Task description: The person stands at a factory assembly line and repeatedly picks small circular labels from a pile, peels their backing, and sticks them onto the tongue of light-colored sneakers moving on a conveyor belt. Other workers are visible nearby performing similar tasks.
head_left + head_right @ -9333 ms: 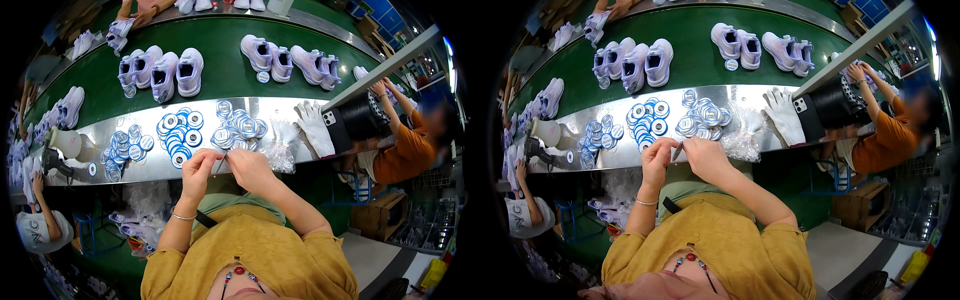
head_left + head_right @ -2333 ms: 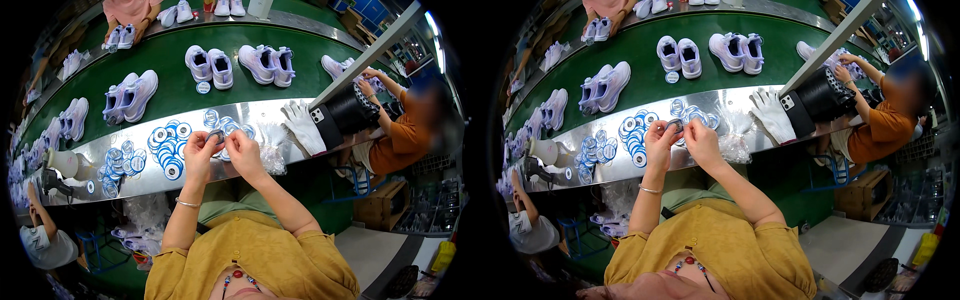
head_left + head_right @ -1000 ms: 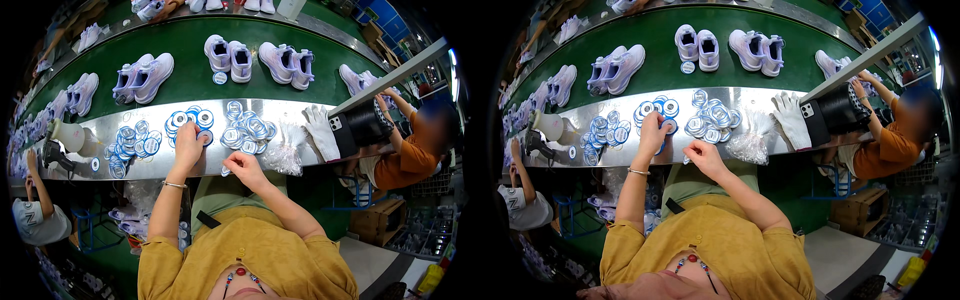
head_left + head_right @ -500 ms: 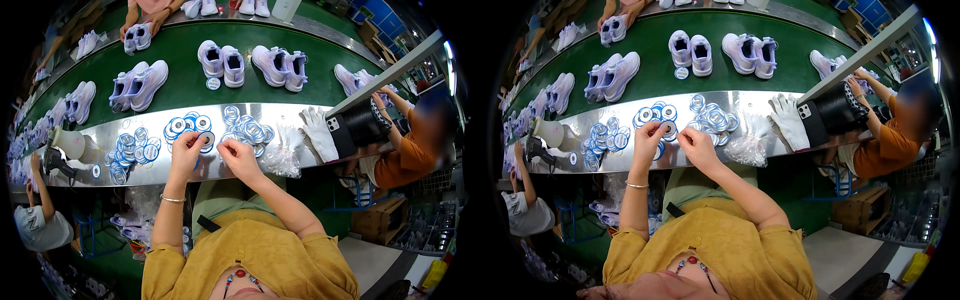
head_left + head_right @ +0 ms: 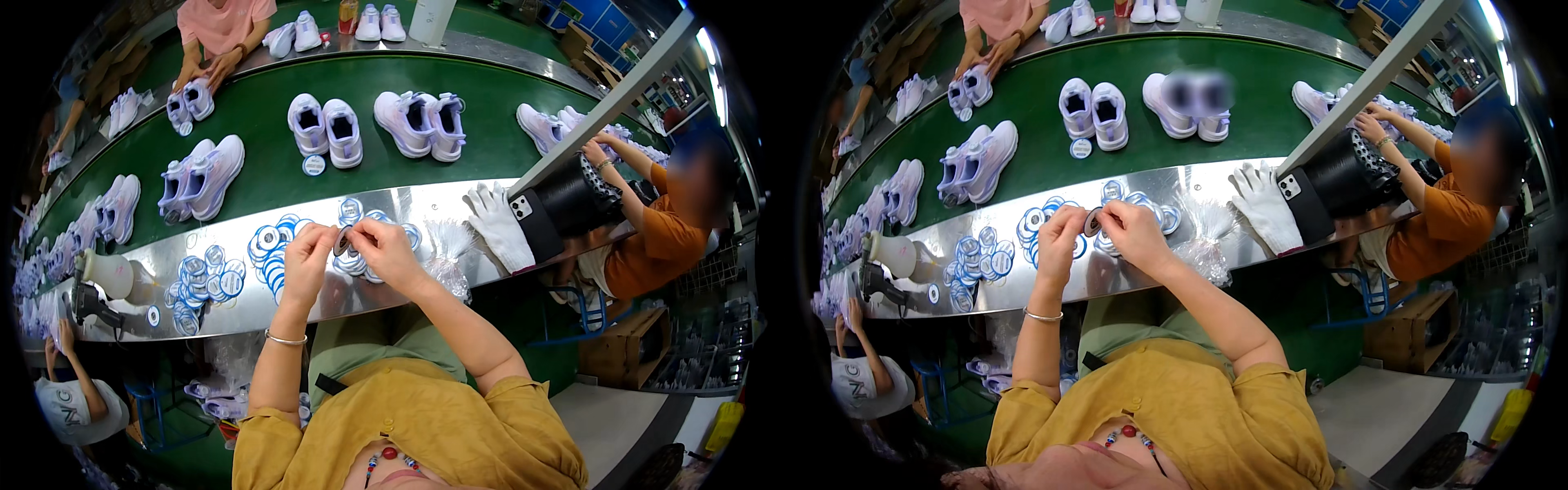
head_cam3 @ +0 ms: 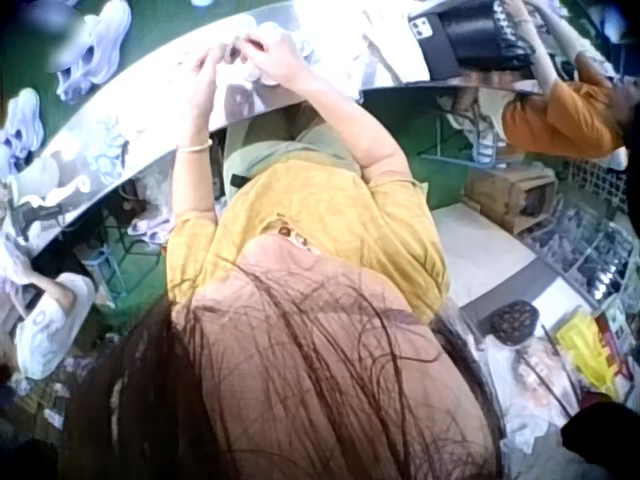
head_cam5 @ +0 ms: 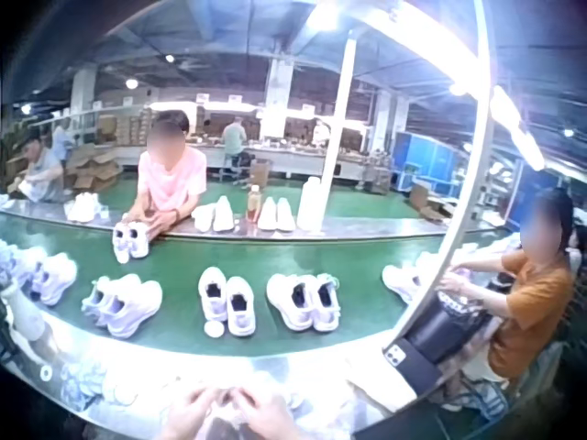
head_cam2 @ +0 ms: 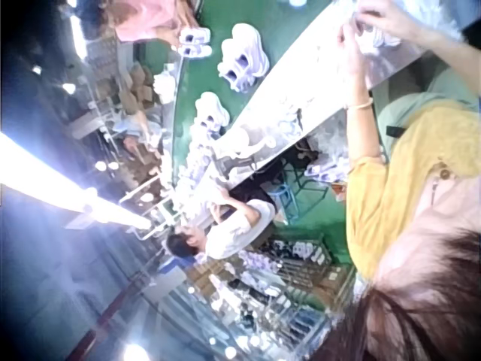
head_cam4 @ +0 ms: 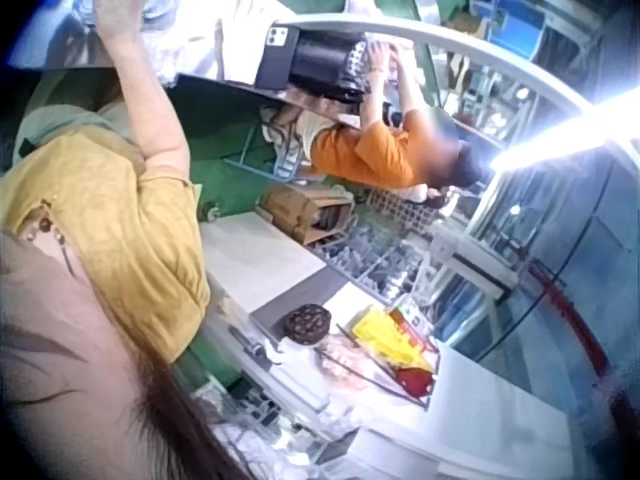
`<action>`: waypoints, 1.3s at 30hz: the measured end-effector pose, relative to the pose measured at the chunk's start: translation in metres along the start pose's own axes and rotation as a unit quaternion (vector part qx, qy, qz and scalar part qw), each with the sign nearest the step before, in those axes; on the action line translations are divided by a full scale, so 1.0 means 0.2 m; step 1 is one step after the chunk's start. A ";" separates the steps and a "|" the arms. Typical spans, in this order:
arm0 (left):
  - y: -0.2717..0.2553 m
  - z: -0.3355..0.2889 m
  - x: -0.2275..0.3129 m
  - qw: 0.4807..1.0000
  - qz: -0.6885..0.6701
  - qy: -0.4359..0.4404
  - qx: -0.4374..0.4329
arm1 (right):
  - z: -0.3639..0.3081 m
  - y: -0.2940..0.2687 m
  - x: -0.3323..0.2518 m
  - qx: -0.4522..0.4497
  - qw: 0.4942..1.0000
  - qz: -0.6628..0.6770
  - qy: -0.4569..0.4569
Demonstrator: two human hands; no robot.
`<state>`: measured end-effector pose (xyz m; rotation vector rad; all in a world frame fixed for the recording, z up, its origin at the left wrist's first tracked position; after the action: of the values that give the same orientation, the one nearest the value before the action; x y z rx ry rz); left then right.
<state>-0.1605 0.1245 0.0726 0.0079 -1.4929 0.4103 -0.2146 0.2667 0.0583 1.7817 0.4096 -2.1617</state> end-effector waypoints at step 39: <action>0.58 0.72 -0.30 0.973 -0.016 -0.191 -0.128 | 0.36 -0.80 0.39 -0.026 0.904 -0.405 -0.134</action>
<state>-0.3325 0.1802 -0.0007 -0.0992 -1.9150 0.1920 -0.3587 0.3778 -0.0018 1.3703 1.3038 -2.8288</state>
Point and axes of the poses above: each hand's wrist, its own z-axis towards the middle knuckle, its own y-axis out of the palm, x = y × z, the point moved 3 cm from there along z, towards the middle knuckle, and after that the axes turned 6 degrees about z, right-handed, at the moved point
